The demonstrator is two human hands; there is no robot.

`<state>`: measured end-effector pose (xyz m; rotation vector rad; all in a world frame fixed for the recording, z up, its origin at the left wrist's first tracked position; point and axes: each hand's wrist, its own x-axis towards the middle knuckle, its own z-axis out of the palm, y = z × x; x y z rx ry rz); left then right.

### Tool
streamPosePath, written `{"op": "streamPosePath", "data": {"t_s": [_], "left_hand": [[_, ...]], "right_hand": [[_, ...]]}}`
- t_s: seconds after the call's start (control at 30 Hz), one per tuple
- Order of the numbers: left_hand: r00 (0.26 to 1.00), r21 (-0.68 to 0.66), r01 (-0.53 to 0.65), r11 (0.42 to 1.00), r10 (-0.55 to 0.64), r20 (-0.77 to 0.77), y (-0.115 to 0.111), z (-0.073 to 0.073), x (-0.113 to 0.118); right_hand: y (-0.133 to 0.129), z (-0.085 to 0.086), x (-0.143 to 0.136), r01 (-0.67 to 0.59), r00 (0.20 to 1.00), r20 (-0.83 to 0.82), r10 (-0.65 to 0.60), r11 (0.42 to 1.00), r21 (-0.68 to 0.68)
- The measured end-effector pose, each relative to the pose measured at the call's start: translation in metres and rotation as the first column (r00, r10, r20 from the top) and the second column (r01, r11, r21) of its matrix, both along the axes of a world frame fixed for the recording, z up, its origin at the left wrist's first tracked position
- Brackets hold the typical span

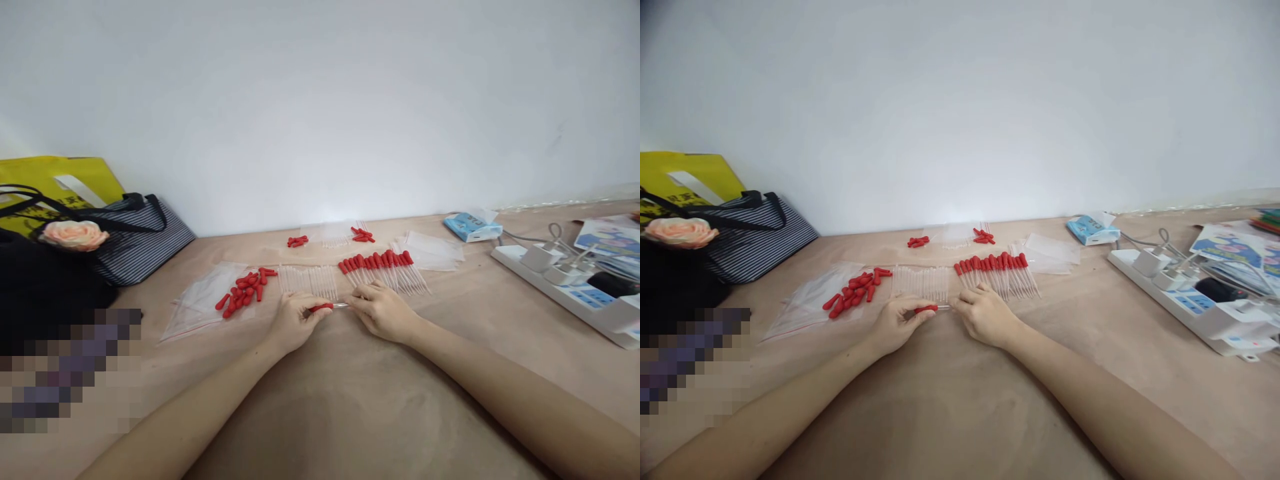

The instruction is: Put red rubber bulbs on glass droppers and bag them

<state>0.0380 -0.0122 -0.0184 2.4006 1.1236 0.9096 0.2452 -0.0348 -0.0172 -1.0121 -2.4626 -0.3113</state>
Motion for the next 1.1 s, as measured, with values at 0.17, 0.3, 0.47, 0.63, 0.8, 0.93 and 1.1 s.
{"op": "streamPosePath", "data": {"t_s": [0.17,0.3,0.47,0.63,0.8,0.93,1.1], "left_hand": [[0.998,0.052,-0.058,0.997,0.059,-0.023,0.001,-0.001,-0.001],[0.97,0.164,-0.243,0.956,0.235,0.068,0.003,-0.001,-0.001],[0.961,0.152,-0.275,0.949,0.271,0.051,0.005,-0.001,0.0],[0.961,0.158,-0.275,0.948,0.273,0.036,0.004,0.002,-0.001],[0.953,0.173,-0.298,0.939,0.301,0.009,0.003,0.003,0.0],[0.913,0.222,-0.356,0.908,0.389,-0.126,0.011,0.016,-0.008],[0.696,0.338,-0.539,0.772,0.634,-0.338,0.043,0.038,-0.044]], "right_hand": [[-0.004,0.0,-0.006,0.068,0.998,0.021,-0.067,0.996,-0.054],[0.003,-0.001,-0.007,0.148,0.966,-0.166,-0.199,0.95,-0.276],[0.032,0.002,-0.004,0.353,0.826,-0.284,-0.486,0.84,-0.412],[0.051,0.007,-0.011,0.5,0.762,-0.157,-0.628,0.725,-0.473],[0.057,0.011,-0.02,0.561,0.707,-0.118,-0.697,0.655,-0.507],[0.056,0.018,-0.022,0.573,0.691,-0.103,-0.716,0.628,-0.526],[0.049,0.026,-0.029,0.611,0.69,-0.046,-0.722,0.616,-0.496]]}}
